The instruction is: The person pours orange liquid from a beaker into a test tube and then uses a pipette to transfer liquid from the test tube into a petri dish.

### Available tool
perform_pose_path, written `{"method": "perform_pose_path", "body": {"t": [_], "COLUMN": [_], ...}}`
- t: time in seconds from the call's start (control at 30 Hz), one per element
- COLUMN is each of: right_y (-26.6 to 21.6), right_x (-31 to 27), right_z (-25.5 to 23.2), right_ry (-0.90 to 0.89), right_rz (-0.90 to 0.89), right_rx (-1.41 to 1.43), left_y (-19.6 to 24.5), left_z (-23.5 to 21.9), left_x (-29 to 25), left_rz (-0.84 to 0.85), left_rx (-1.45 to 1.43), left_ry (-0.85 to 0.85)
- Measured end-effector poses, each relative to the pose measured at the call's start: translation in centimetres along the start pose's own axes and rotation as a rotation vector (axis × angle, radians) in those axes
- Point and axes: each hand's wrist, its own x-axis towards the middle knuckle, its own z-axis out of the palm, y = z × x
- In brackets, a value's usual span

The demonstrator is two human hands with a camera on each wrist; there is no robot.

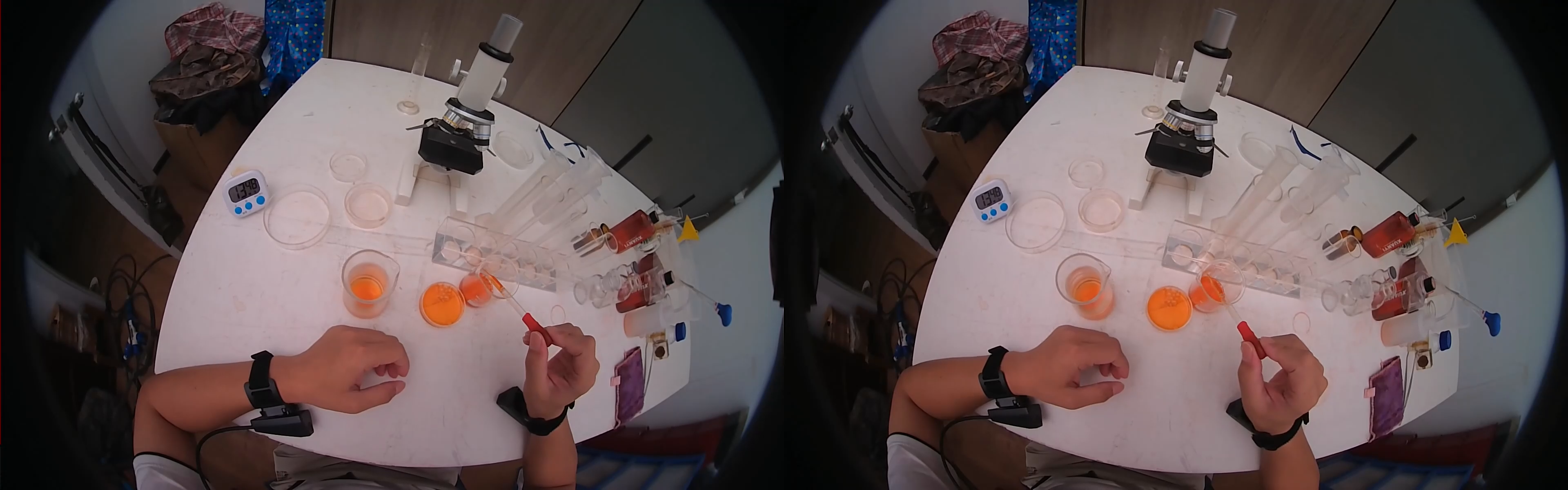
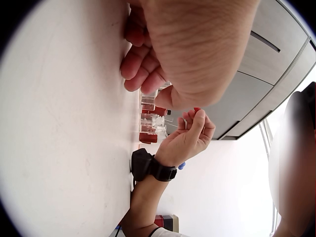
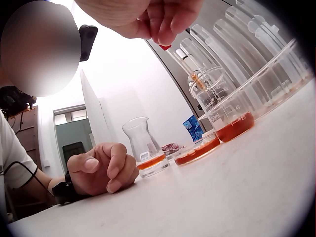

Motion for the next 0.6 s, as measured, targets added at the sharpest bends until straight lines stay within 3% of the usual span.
{"method": "perform_pose_path", "body": {"t": [0.6], "right_y": [-0.22], "right_x": [-0.29], "right_z": [0.09], "right_ry": [0.111], "right_rz": [-0.029], "right_rx": [0.019], "left_y": [0.05], "left_z": [0.06], "left_x": [0.0], "left_rz": [-0.001], "left_rx": [-0.007], "left_ry": [0.004]}}
